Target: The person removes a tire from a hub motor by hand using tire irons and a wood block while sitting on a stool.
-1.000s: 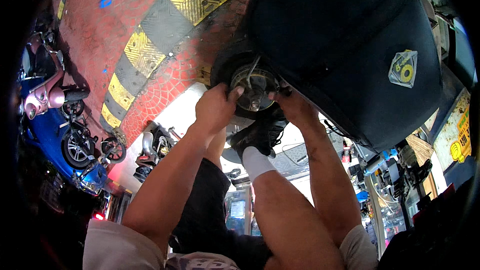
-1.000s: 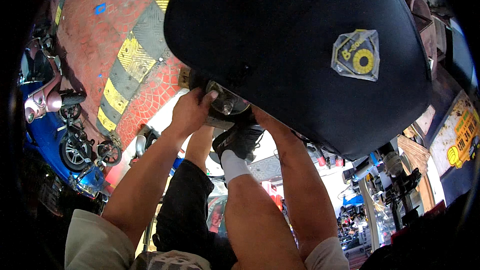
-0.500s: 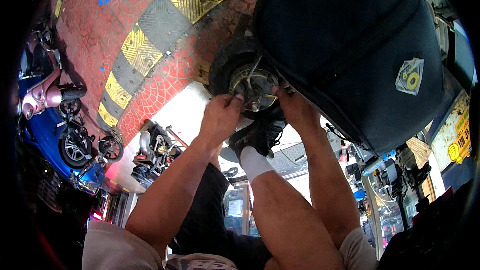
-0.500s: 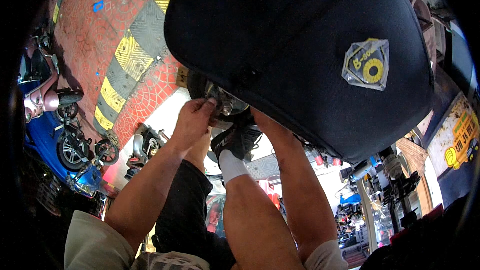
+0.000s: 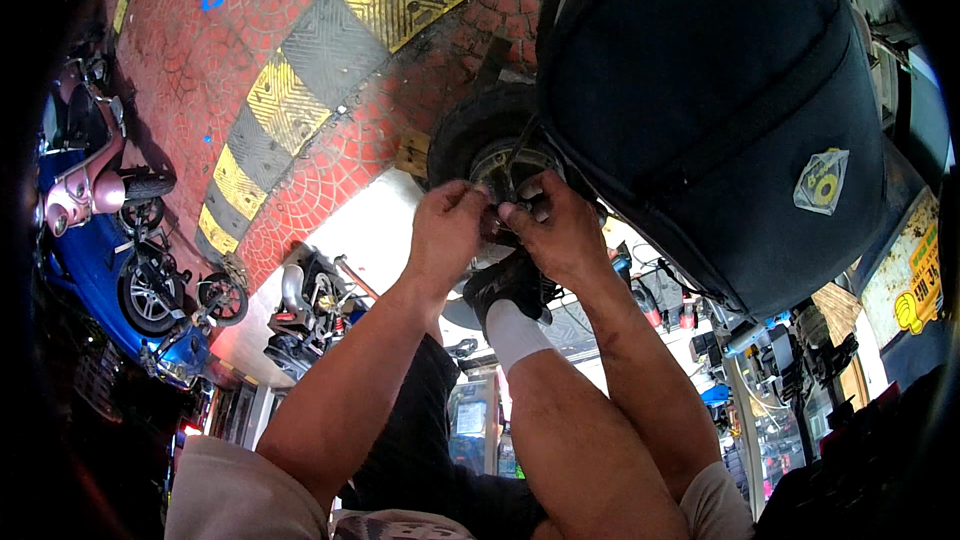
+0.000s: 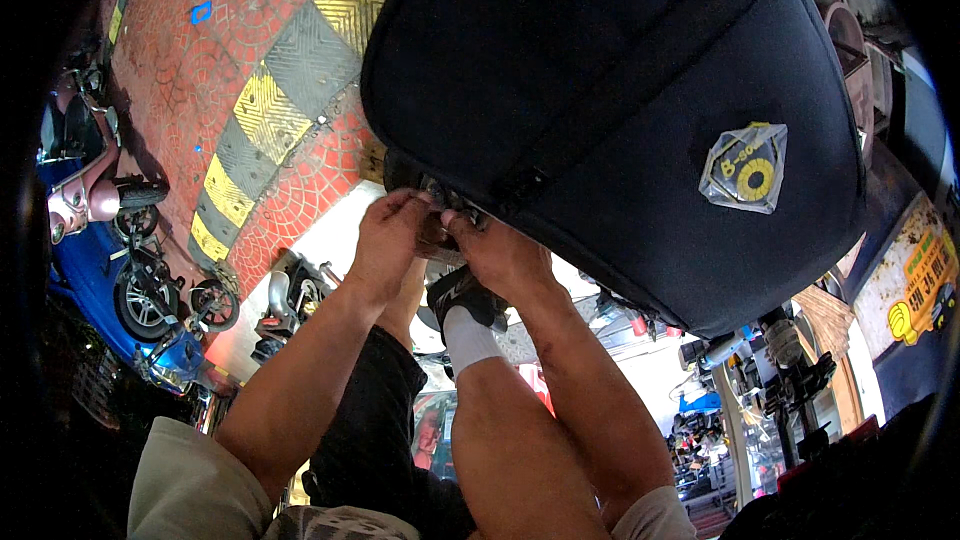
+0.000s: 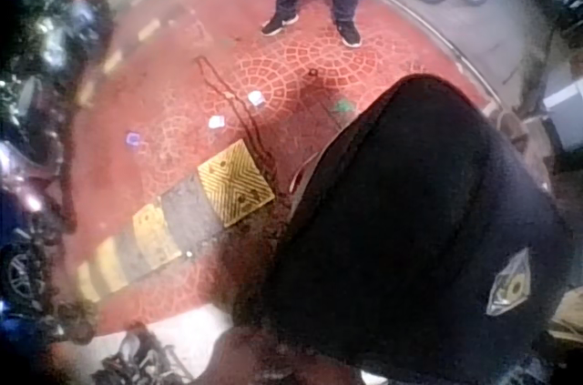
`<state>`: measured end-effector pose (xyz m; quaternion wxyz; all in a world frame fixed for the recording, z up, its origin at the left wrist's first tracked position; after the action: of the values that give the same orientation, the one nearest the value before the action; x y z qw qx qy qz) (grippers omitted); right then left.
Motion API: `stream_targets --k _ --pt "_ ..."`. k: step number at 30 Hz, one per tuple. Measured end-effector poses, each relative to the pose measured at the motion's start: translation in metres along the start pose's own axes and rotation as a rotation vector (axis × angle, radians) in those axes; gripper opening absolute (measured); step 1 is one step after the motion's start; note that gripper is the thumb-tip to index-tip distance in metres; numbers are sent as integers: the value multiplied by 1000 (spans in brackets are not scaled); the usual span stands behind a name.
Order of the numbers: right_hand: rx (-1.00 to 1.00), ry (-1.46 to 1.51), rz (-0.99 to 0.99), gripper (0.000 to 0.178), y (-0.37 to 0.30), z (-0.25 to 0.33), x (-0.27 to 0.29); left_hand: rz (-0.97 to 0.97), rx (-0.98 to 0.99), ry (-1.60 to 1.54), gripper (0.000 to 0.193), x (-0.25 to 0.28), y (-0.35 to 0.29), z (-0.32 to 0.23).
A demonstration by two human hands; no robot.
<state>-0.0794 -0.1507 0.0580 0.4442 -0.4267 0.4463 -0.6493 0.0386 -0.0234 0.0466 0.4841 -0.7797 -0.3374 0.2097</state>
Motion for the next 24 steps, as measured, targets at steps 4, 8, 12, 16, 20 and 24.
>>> stream_targets --k 4,8,12,16,20,24 --pt "77 -34 -96 53 3 -6 -14 -249 -513 578 23 16 24 -33" --pt "-13 8 -64 52 6 -3 -15 -225 -780 782 37 20 64 -48" --pt "149 -78 -264 48 6 -11 -24 -119 -788 896 63 26 104 13" --pt "130 -61 -269 47 2 -5 -21 -144 -798 953 71 27 105 25" --pt "211 -117 -427 48 5 -10 -31 -183 -775 995 74 22 99 16" --pt "104 -117 -358 51 0 2 -26 -110 -590 947 77 23 96 8"
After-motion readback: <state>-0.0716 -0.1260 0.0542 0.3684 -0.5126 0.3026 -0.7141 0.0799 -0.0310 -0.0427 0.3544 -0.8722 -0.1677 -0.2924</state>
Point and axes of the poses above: each hand's wrist, its own y-axis towards the middle knuckle, its own x-axis out of the back of the hand, z = x × y, the point moved 2 cm from there along y, towards the middle knuckle, and after that the axes turned 10 degrees about -x, right-handed, at the moved point
